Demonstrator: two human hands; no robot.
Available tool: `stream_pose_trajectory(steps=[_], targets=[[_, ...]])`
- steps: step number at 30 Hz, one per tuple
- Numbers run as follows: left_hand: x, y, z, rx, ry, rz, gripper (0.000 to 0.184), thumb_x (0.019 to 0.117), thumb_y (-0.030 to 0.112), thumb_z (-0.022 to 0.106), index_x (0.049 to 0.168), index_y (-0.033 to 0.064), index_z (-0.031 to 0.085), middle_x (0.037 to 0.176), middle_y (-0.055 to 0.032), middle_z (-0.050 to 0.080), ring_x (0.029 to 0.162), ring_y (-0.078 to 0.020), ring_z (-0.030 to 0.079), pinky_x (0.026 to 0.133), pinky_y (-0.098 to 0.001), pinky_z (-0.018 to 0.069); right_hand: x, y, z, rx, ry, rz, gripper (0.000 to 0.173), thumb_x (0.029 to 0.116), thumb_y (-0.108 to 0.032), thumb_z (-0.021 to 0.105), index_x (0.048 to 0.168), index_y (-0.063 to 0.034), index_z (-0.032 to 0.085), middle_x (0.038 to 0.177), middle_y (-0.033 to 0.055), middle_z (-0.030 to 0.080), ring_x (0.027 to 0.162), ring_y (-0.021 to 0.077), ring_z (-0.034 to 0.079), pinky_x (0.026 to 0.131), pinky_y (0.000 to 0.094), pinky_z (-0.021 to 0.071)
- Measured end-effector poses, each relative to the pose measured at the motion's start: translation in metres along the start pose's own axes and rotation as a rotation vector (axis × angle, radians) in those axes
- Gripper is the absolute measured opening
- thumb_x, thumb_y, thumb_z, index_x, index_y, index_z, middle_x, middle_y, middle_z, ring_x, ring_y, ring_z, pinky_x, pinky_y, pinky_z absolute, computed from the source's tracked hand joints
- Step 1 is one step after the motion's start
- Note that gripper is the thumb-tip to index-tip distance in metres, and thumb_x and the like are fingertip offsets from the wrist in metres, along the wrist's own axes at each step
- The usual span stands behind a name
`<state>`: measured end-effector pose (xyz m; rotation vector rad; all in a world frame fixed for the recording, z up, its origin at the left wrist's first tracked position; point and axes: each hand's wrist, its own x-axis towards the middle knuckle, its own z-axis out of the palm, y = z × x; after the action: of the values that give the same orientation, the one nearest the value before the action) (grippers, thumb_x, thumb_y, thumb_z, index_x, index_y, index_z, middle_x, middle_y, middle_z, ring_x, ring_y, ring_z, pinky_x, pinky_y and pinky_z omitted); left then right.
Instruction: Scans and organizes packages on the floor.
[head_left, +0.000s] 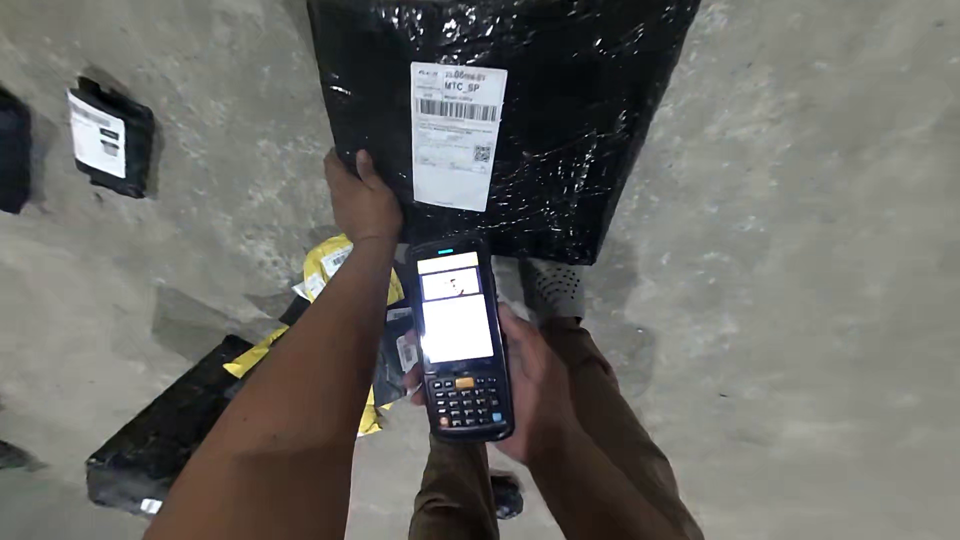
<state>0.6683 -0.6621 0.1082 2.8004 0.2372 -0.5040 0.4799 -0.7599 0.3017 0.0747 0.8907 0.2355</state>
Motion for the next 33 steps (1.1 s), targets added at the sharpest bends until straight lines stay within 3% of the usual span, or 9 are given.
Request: stream_pose_trajectory(steps=[3,7,10,13,26,33], targets=[[0.0,-0.001,0.0,-0.013,0.007,0.0,0.059,0.1077,0.054,0.029,0.15,0.0159,0.044,0.141,-0.0062,0.061,0.125,-0.0221,0.062,0.102,-0.0485,0.0517,0.007,-0.01,-0.01,-0.271,0.054,-0.052,0.06,0.1044,-0.045,0.025,0.147,-0.0066,0.042,0.124,0.0239,0.065,0.108,0.0356,0.069,0.09,0.0501,0.0596],[-0.001,-0.002,0.0,-0.018,0.01,0.021,0.061,0.1075,0.055,0.027,0.15,0.0149,0.045,0.142,-0.0065,0.06,0.125,-0.0219,0.062,0.101,-0.0481,0.052,0.007,-0.017,-0.036,-0.284,-0.128,-0.076,0.069,0.0982,-0.055,0.05,0.151,-0.0117,0.038,0.129,0.0262,0.062,0.112,0.0386,0.067,0.094,0.0534,0.0569],[0.0,-0.005,0.001,-0.031,0.011,0.029,0.061,0.1076,0.054,0.027,0.15,0.0141,0.044,0.145,-0.007,0.058,0.128,-0.0222,0.06,0.102,-0.0479,0.051,0.003,-0.019,-0.046,-0.286,-0.202,-0.085,0.066,0.0934,-0.04,0.058,0.151,-0.0156,0.036,0.127,0.0256,0.063,0.109,0.0381,0.067,0.093,0.053,0.0571],[0.0,-0.01,0.004,-0.051,0.029,0.043,0.061,0.1079,0.054,0.027,0.152,0.014,0.043,0.146,-0.0074,0.058,0.129,-0.0213,0.059,0.104,-0.0468,0.0497,0.003,-0.018,-0.055,-0.309,-0.271,-0.093,0.068,0.0876,-0.029,0.065,0.147,-0.0129,0.037,0.128,0.0269,0.061,0.11,0.0392,0.066,0.092,0.0533,0.0563],[-0.004,-0.01,0.004,-0.054,0.031,0.034,0.061,0.1079,0.054,0.026,0.153,0.0154,0.042,0.147,-0.0048,0.057,0.131,-0.0187,0.057,0.106,-0.0436,0.0479,0.003,-0.006,-0.068,-0.354,-0.245,-0.079,0.061,0.0864,-0.021,0.062,0.143,-0.006,0.044,0.124,0.0289,0.062,0.105,0.039,0.068,0.091,0.0529,0.0568],[-0.002,-0.01,0.007,-0.061,0.053,0.026,0.063,0.1075,0.055,0.026,0.152,0.0141,0.043,0.146,-0.0063,0.057,0.13,-0.02,0.058,0.105,-0.0454,0.0492,0.003,-0.006,-0.07,-0.383,-0.244,-0.066,0.068,0.0865,-0.022,0.062,0.148,-0.0076,0.038,0.127,0.0291,0.061,0.107,0.0393,0.067,0.091,0.0524,0.0572]])
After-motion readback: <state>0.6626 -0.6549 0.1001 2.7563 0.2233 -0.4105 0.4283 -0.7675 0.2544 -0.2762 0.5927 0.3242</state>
